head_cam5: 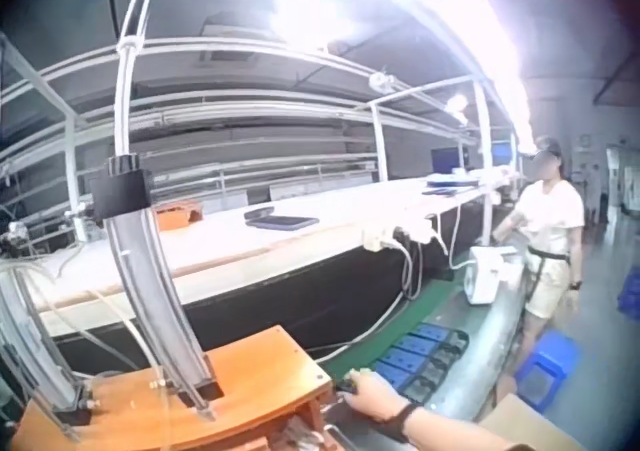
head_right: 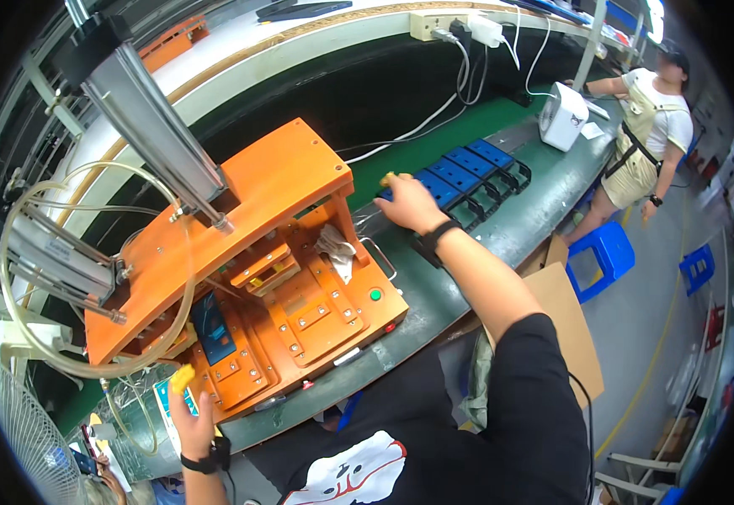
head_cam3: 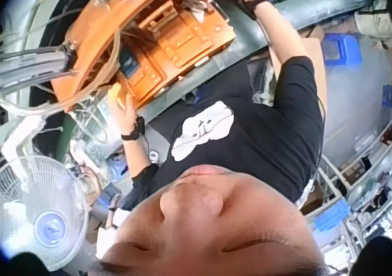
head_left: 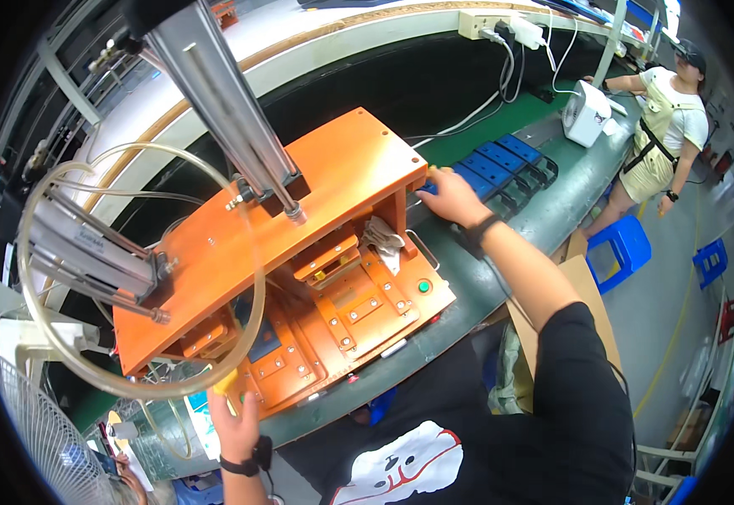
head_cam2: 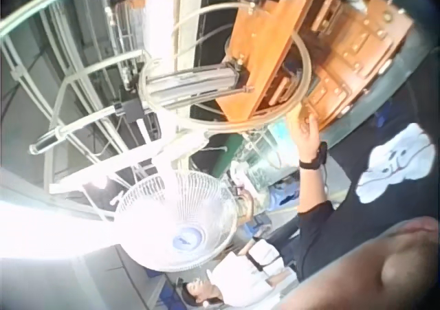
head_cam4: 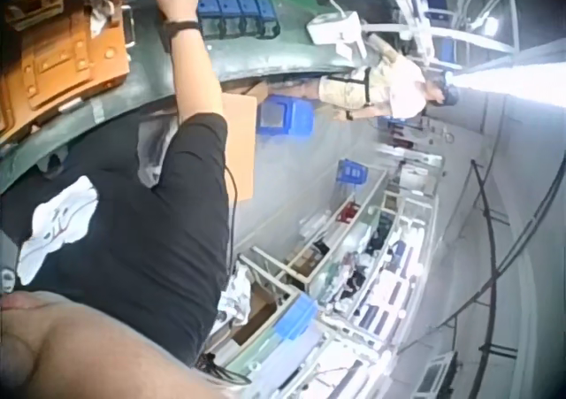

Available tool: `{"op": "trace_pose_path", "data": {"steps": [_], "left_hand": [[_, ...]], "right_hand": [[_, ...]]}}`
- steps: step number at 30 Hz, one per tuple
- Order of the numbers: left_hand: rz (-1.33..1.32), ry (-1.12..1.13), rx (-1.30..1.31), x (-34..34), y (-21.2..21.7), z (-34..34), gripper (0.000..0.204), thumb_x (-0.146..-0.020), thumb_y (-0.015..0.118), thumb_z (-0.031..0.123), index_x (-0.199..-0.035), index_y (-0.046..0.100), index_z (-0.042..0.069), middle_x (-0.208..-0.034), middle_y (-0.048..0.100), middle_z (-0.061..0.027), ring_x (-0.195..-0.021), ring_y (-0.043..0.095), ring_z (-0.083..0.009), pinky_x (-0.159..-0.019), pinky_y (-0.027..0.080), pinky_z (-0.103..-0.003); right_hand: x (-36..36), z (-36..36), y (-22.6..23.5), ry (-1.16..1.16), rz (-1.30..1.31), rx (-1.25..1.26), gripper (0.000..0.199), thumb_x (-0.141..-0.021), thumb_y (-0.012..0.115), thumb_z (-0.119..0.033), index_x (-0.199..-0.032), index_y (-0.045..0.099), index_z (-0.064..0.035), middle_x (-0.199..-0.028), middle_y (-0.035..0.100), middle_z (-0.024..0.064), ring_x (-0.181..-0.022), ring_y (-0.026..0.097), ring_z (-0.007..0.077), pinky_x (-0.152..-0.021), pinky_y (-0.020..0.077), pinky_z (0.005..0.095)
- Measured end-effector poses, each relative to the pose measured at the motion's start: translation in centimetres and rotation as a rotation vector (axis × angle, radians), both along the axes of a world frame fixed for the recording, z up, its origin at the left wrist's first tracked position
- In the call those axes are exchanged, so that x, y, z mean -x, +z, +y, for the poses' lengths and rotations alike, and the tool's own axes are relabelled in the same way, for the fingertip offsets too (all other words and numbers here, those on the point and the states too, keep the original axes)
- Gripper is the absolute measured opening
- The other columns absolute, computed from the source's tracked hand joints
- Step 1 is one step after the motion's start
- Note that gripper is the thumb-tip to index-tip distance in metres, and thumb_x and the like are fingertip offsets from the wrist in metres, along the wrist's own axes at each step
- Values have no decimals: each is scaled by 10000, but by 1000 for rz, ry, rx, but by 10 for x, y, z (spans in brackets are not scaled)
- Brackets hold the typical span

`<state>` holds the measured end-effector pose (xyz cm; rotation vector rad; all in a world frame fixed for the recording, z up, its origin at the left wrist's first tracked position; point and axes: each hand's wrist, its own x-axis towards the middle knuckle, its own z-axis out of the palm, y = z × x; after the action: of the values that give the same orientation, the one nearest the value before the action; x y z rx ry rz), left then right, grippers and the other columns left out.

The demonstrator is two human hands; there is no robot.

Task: Operating a pneumatic press machine to process and assemble small blue plastic components at a factory workbench.

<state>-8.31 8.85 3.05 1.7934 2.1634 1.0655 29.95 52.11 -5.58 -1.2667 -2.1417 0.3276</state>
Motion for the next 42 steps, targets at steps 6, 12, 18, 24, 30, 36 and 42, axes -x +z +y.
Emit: {"op": "trace_pose_path", "data": {"steps": [6, 12, 18, 24, 30, 36, 42], "left_hand": [[-6, -25, -235, -16, -69, 8, 509, -1011, 552, 255, -1407, 475, -56, -1486, 418, -208, -1414, 409, -343, -1182, 301, -437], [-166, 5, -341, -19, -86, 15, 600, -1044, 523, 390, -1435, 443, -59, -1471, 386, -183, -1383, 435, -307, -1142, 374, -420], [-6, 86, -348, -18, -85, 8, 689, -1043, 503, 505, -1426, 446, -64, -1425, 400, -180, -1361, 447, -306, -1136, 377, -424], [-80, 55, -380, -22, -87, 19, 701, -1045, 483, 525, -1420, 454, -66, -1422, 400, -185, -1351, 454, -310, -1122, 384, -426], [-23, 96, -352, -21, -89, 14, 676, -1055, 470, 505, -1416, 456, -67, -1431, 398, -186, -1354, 460, -313, -1133, 381, -427], [-178, 55, -398, -28, -86, 21, 620, -1063, 481, 449, -1405, 467, -67, -1430, 401, -192, -1368, 454, -324, -1152, 378, -446], [-117, 52, -384, -23, -89, 19, 613, -1063, 472, 454, -1390, 486, -64, -1428, 408, -200, -1373, 445, -339, -1163, 364, -457]], "right_hand": [[-93, -105, -9, -406, -391, 30, 433, -819, 790, -374, -1053, 681, -27, -1034, 647, 188, -1039, 619, 393, -881, 536, 478], [-84, -103, -26, -307, -236, 116, 252, -855, 712, -244, -915, 686, -1, -923, 668, 221, -846, 675, 414, -776, 561, 501], [-33, -62, -13, -191, -105, 99, 249, -876, 678, -237, -873, 681, 12, -871, 686, 231, -868, 681, 409, -789, 552, 505], [-4, 46, -36, -219, -60, 96, 224, -875, 634, -170, -927, 729, 27, -984, 710, 258, -947, 690, 422, -877, 558, 491], [11, 81, -30, -321, 19, 187, 322, -871, 643, -170, -1118, 702, 29, -1124, 704, 266, -1059, 682, 407, -953, 539, 467], [-53, -12, -4, -330, -118, -44, 437, -835, 740, -276, -1169, 649, -9, -1107, 651, 232, -1007, 675, 395, -890, 557, 458], [-123, -67, -11, -546, -381, 186, 431, -870, 729, -302, -1140, 610, 12, -1028, 671, 246, -919, 703, 401, -812, 586, 477]]}}
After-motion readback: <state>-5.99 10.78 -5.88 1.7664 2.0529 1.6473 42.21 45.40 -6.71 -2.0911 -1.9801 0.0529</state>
